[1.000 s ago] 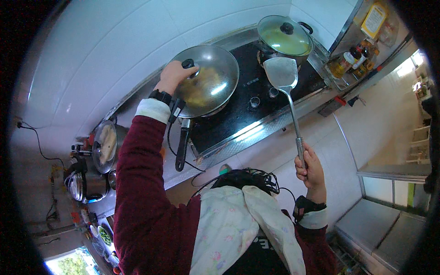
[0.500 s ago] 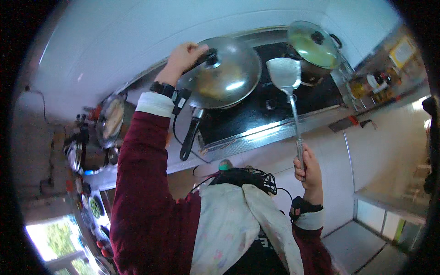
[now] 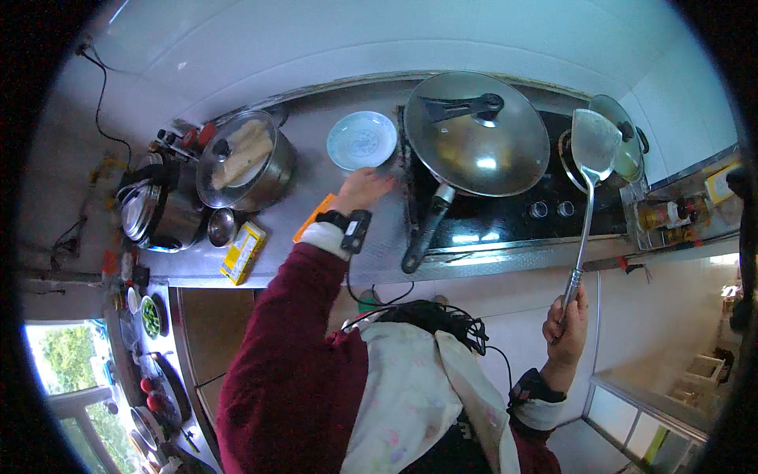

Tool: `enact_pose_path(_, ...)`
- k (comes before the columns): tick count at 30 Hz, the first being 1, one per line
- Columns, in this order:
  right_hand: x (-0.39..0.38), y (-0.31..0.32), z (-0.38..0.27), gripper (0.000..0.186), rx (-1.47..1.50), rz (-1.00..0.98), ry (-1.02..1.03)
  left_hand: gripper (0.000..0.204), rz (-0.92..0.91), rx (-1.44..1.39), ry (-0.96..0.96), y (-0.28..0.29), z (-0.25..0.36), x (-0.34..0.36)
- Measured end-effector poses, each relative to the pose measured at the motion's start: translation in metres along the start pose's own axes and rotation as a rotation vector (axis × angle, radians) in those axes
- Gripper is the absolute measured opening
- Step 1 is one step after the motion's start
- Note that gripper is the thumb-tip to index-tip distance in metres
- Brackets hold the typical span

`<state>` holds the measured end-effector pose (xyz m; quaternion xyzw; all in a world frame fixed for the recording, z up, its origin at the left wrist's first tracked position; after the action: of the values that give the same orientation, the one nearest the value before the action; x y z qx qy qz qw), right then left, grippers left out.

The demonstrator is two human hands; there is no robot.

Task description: The person tears green leafy vegetables by hand into a white bowl, then retrieves a yellow seasoning packet from the refrigerator and adds its contents to a pan on the stove. They stir the pan contents with a spatula and cover the pan with a lid.

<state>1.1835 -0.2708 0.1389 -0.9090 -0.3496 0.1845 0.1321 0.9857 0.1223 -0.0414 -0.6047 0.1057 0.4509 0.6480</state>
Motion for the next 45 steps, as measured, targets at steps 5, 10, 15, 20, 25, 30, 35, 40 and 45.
enact_pose_path(5, -0.024, -0.095, 0.007, 0.050, -0.047, -0.062, -0.007, 0.038, -0.135, -0.301, 0.006, 0.017, 0.027, 0.055)
enact_pose_path(10, -0.037, -0.190, 0.030, 0.052, -0.200, -0.155, -0.068, 0.048, -0.222, 0.015, -0.149, 0.024, 0.058, 0.041)
enact_pose_path(15, -0.026, -0.273, 0.078, 0.048, -0.348, -0.416, -0.043, 0.061, -0.240, 0.859, -0.431, 0.051, 0.098, -0.018)
enact_pose_path(20, 0.026, -0.298, 0.143, 0.048, -0.610, -0.375, 0.136, 0.081, 0.029, 1.680, -0.810, 0.100, 0.106, -0.097)
enact_pose_path(25, 0.066, -0.286, 0.201, 0.049, -1.033, -0.232, 0.314, 0.111, 0.357, 2.071, -0.750, 0.114, 0.066, -0.149)
enact_pose_path(30, 0.099, -0.267, 0.223, 0.053, -1.247, -0.164, 0.452, 0.111, 0.295, 2.084, -0.681, 0.118, 0.060, -0.157)
enact_pose_path(35, 0.124, -0.261, 0.234, 0.057, -1.335, -0.251, 0.484, 0.106, 0.190, 1.976, -0.655, 0.133, 0.064, -0.148)
enact_pose_path(40, 0.128, -0.258, 0.240, 0.057, -1.268, -0.292, 0.437, 0.101, 0.114, 1.942, -0.726, 0.140, 0.061, -0.147)
enact_pose_path(45, 0.099, -0.278, 0.225, 0.047, -1.351, -0.152, 0.864, 0.095, -0.063, 1.759, -0.835, 0.142, 0.073, -0.163)
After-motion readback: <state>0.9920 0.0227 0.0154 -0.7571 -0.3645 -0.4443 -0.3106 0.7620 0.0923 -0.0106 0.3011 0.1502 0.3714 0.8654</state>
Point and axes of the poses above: each hand's wrist, its own x-axis towards the middle knuckle, its own y-axis out of the back of the hand, z = x × y, the point moved 6 cm from there along x, towards the middle knuckle, and after that the axes turned 1 degree about z, right-handed, at the moved point
